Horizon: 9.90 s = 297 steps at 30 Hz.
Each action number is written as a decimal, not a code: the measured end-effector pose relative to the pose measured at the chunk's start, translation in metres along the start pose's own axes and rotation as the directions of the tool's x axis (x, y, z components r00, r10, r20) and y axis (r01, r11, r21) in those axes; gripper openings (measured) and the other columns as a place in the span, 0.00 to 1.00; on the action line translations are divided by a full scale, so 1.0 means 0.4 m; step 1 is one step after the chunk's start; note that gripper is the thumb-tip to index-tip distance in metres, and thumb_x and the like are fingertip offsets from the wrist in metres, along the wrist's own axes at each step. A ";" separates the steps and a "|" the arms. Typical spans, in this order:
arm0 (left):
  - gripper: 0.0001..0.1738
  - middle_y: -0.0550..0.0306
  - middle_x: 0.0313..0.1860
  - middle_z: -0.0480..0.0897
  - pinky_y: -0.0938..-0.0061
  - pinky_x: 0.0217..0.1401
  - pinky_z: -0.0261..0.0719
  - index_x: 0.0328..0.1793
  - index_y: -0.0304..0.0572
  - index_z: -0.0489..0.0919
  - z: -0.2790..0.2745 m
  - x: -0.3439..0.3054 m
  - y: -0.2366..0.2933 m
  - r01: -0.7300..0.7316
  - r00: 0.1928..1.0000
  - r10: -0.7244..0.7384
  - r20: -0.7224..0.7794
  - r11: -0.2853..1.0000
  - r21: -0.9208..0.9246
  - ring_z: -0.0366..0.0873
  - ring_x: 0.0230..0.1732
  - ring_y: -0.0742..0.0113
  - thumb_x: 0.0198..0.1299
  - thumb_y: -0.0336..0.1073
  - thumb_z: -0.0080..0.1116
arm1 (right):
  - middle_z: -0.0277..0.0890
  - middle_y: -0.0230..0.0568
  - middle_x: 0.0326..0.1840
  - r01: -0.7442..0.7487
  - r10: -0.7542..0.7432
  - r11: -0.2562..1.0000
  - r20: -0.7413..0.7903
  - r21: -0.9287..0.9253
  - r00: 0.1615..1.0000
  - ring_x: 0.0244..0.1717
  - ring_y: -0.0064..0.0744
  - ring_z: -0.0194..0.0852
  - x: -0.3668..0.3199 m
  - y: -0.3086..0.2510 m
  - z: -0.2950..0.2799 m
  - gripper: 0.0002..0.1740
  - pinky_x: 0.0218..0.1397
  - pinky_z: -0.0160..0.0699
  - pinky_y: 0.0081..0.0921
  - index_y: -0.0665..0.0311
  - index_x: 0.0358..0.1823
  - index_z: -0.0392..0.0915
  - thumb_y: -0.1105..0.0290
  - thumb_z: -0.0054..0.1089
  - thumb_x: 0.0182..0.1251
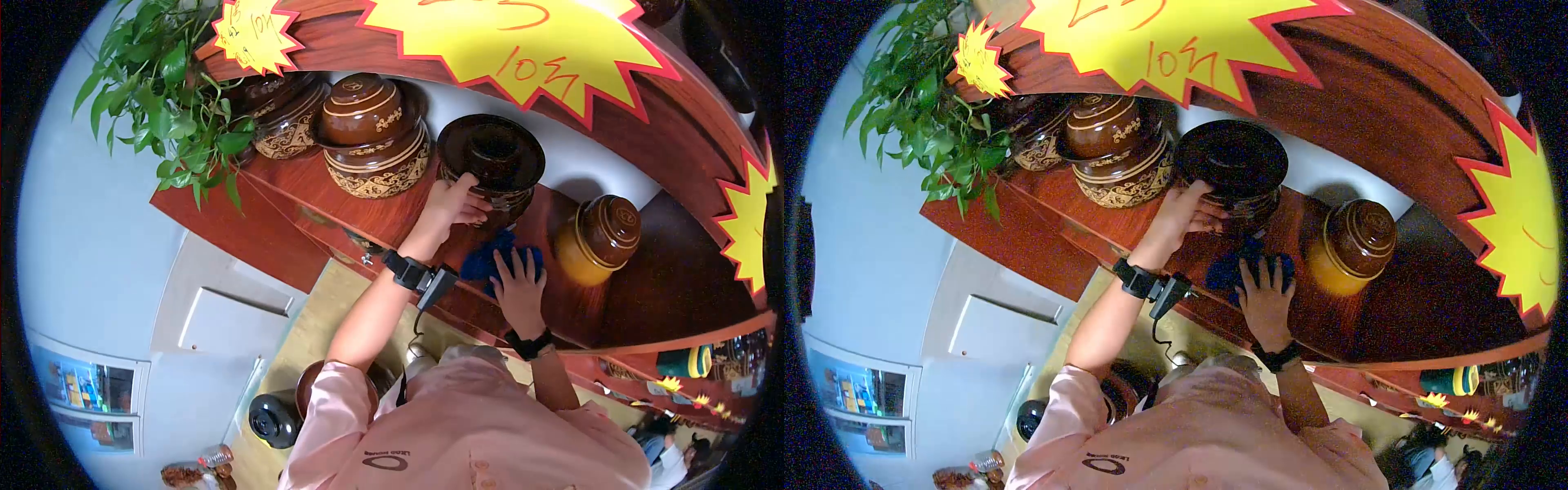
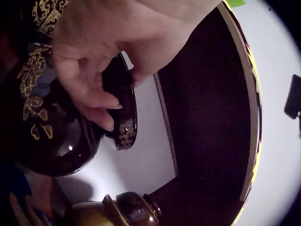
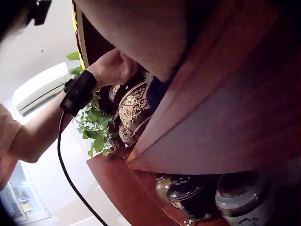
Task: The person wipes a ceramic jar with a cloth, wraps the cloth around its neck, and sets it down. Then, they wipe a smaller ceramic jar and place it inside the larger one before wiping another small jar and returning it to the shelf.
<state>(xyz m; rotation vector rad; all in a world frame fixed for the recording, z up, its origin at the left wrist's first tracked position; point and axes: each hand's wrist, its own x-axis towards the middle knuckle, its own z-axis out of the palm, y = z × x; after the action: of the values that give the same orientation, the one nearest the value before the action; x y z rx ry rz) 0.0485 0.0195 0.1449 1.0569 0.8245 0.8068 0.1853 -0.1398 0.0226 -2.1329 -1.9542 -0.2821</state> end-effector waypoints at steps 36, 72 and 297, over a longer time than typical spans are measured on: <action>0.19 0.45 0.15 0.77 0.75 0.19 0.76 0.27 0.30 0.75 -0.151 -0.143 0.033 0.077 0.979 -0.049 -0.197 0.988 0.137 0.76 0.14 0.60 0.58 0.42 0.46 | 0.72 0.55 0.62 -0.120 0.424 0.554 -0.155 0.824 0.892 0.63 0.47 0.69 0.020 0.096 -0.127 0.19 0.69 0.61 0.34 0.73 0.60 0.70 0.70 0.47 0.72; 0.31 0.42 0.64 0.68 0.63 0.74 0.54 0.62 0.32 0.64 -0.118 -0.049 -0.058 -0.797 0.515 0.852 -0.097 0.518 0.312 0.64 0.67 0.54 0.46 0.29 0.37 | 0.78 0.41 0.52 0.403 -0.246 0.711 -0.333 0.576 0.910 0.59 0.41 0.71 0.313 -0.092 -0.303 0.17 0.64 0.64 0.40 0.58 0.50 0.81 0.63 0.63 0.59; 0.41 0.49 0.71 0.63 0.64 0.75 0.52 0.76 0.38 0.56 -0.159 -0.019 -0.085 -0.684 0.729 0.677 -0.098 0.724 -0.089 0.59 0.72 0.57 0.70 0.63 0.28 | 0.73 0.49 0.46 0.571 -0.740 0.571 0.069 0.590 0.669 0.49 0.49 0.72 0.469 -0.183 -0.419 0.20 0.53 0.70 0.38 0.65 0.47 0.70 0.63 0.64 0.58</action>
<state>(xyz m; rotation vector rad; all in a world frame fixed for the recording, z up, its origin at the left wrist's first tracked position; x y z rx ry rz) -0.0051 0.0291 0.0968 1.2475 0.4020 1.5046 0.1318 -0.0056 0.2412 -1.0524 -2.5742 0.4764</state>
